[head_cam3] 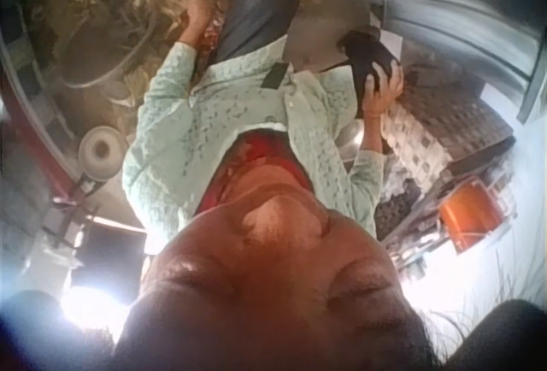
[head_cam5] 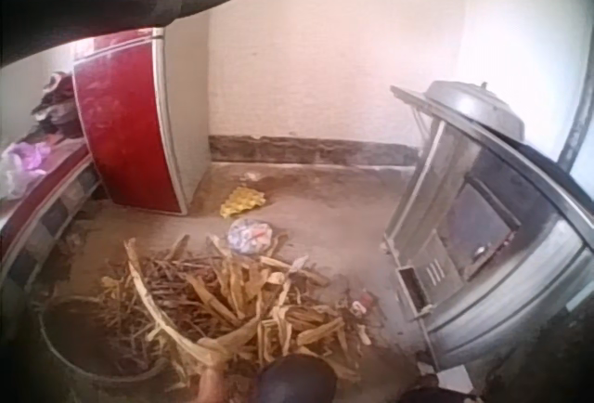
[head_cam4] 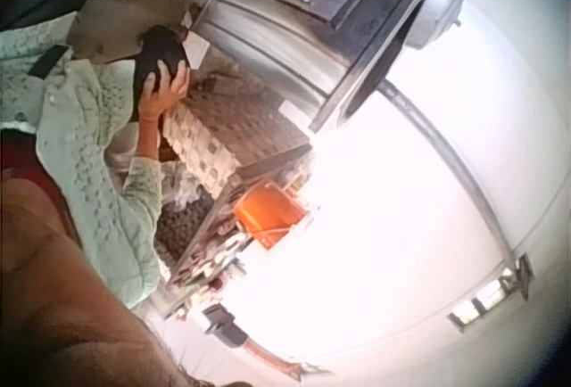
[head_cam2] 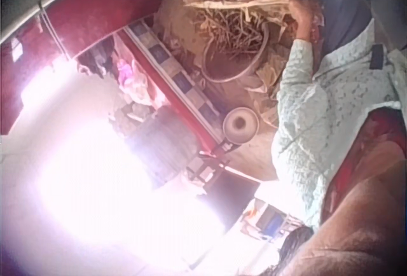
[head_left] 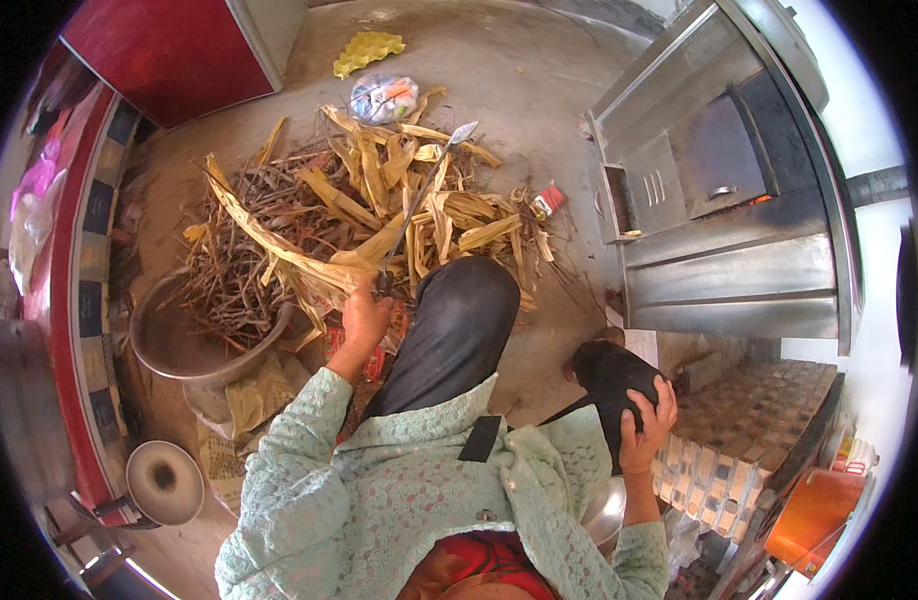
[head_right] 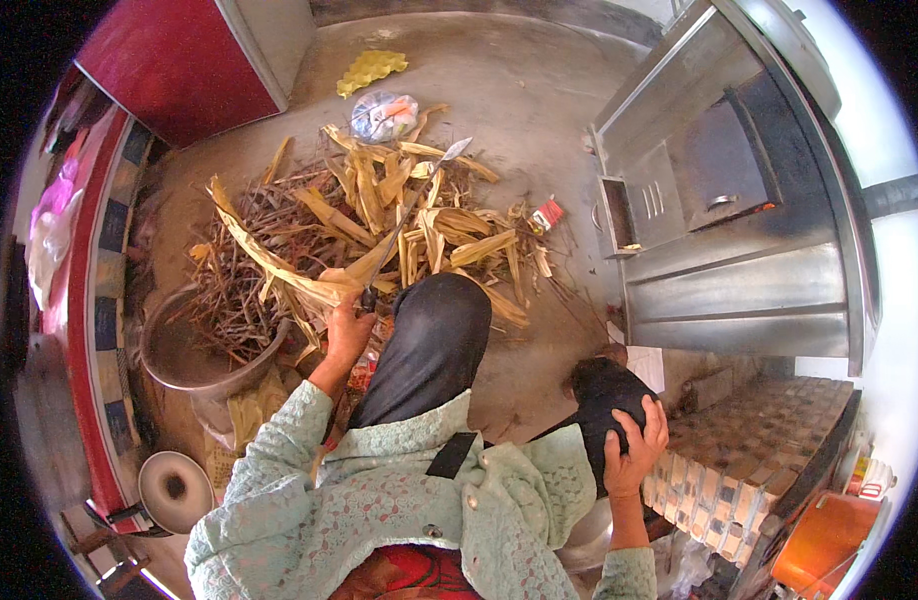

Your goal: The person places paper and dried corn husks into a metal stove to start a fire. They then use shears to cut long dried corn husks into smaller pieces, adding them to the stove as fuel.

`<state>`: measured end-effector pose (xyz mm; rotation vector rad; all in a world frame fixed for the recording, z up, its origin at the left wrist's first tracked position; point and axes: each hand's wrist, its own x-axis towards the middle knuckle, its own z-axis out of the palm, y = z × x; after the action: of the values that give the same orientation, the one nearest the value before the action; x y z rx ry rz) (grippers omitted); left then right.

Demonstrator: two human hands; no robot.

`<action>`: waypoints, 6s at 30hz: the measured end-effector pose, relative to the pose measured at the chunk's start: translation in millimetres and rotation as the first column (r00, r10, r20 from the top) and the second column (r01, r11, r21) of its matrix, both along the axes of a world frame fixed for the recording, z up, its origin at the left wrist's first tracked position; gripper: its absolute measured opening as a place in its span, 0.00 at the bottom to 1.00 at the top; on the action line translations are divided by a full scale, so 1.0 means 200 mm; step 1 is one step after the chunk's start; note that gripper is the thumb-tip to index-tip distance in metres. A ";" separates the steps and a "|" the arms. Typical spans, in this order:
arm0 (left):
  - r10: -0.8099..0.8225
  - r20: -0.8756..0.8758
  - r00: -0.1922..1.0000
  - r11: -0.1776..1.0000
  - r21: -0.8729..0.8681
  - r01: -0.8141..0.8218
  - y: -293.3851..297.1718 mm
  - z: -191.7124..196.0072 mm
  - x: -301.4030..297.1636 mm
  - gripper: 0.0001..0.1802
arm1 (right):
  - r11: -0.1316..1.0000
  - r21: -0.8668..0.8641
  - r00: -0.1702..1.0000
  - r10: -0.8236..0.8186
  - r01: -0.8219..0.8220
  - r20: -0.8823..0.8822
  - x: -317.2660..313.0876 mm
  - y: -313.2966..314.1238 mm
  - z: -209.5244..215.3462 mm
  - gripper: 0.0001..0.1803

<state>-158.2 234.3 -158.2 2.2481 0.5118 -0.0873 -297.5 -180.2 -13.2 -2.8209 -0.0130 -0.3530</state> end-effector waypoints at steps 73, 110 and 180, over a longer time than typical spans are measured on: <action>-0.848 -0.406 0.340 0.523 -0.536 0.663 -0.45 0.09 0.83 0.08 | 0.997 0.056 0.998 -0.059 0.057 0.034 -0.03 -0.08 0.04 0.15; -0.688 -0.637 0.348 0.456 -0.006 0.890 -0.07 0.32 0.82 0.16 | 0.997 0.063 0.996 -0.041 0.036 0.083 0.00 -0.05 0.03 0.16; -0.869 -0.360 0.340 0.204 0.366 0.908 -0.45 0.01 0.83 0.18 | 0.996 0.055 0.996 -0.079 0.076 0.044 0.01 -0.04 0.04 0.14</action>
<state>8.7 143.3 -156.4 2.7742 -1.0020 -0.7261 -296.2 -187.6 -4.5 -2.7657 0.0945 -0.4300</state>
